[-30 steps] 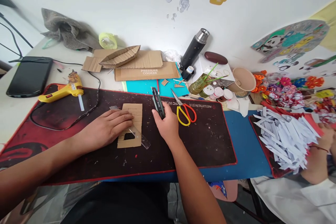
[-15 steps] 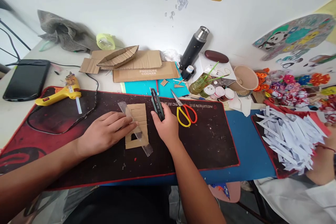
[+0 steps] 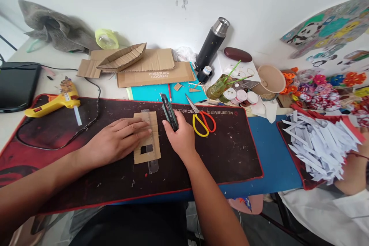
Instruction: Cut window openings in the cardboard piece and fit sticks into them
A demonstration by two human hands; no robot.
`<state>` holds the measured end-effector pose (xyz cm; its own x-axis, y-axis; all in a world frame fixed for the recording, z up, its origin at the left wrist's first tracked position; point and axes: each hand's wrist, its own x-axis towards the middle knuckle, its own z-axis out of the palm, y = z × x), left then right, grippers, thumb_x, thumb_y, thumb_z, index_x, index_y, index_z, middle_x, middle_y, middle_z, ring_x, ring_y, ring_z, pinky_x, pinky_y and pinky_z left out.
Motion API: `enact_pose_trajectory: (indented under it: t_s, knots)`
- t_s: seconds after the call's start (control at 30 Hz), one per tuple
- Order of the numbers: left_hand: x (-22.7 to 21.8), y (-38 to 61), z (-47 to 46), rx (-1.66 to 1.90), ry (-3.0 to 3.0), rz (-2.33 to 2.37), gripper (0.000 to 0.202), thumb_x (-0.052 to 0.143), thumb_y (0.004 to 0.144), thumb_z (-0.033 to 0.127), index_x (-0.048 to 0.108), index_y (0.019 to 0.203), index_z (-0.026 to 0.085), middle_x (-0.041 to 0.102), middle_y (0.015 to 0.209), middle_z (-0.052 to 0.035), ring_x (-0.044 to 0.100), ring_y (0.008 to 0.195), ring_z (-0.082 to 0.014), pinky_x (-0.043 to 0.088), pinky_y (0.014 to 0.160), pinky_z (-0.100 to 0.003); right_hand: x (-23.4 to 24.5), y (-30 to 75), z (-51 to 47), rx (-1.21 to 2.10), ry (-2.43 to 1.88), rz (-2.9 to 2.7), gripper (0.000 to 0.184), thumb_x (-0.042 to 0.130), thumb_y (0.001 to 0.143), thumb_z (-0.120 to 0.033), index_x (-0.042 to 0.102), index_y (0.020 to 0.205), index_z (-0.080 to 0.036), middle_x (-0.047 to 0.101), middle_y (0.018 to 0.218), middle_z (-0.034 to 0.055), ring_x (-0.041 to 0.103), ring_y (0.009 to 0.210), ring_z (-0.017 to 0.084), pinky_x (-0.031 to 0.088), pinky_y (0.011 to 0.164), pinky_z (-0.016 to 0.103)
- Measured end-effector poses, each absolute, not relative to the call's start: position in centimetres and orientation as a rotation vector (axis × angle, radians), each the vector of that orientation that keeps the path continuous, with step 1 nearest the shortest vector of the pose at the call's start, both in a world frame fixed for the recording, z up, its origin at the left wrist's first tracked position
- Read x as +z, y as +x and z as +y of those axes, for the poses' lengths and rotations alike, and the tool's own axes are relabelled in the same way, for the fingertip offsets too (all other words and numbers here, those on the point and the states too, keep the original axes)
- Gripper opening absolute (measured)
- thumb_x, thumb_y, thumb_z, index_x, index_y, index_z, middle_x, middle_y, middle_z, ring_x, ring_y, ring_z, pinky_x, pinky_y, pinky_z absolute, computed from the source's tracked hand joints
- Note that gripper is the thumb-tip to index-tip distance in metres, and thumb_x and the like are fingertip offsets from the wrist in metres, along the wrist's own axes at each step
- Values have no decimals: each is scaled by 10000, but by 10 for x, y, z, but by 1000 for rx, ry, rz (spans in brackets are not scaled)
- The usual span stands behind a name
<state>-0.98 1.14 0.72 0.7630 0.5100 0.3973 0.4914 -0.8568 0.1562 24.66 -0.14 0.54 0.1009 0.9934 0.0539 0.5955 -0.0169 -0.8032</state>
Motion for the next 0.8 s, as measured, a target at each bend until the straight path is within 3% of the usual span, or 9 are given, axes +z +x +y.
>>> enact_pose_trajectory:
  t_s: [0.13,0.47,0.63,0.8]
  knots:
    - [5,-9,15,657,2885,837,332,565,1104,375,767,1335,249,735,1451,-84,702,1290,-306,592,1067,-471,6,246,-1,736,-1696,-1573,381,680,984,-463,689,1309,-265,809,1042,61,766,854,277,571,689,355]
    - [0,-15,18,645,2839,799,353,576,1105,428,762,1316,215,740,1444,-84,689,1337,-300,583,1138,-488,3,249,-3,792,-1652,-1555,414,682,1000,-506,671,1340,-270,795,1052,56,728,755,235,566,639,340]
    - [-2,-17,16,605,2787,811,430,576,1087,508,737,1366,223,697,1504,-94,646,1394,-316,558,1170,-505,-1,251,-3,872,-1620,-1496,446,671,1009,-551,660,1356,-271,765,963,28,633,588,168,540,552,305]
    - [-1,-10,12,587,2825,873,438,554,1091,512,760,1330,207,723,1455,-123,667,1355,-329,585,1131,-499,2,251,-3,892,-1637,-1482,454,654,1022,-561,665,1353,-251,743,880,23,644,604,168,523,544,281]
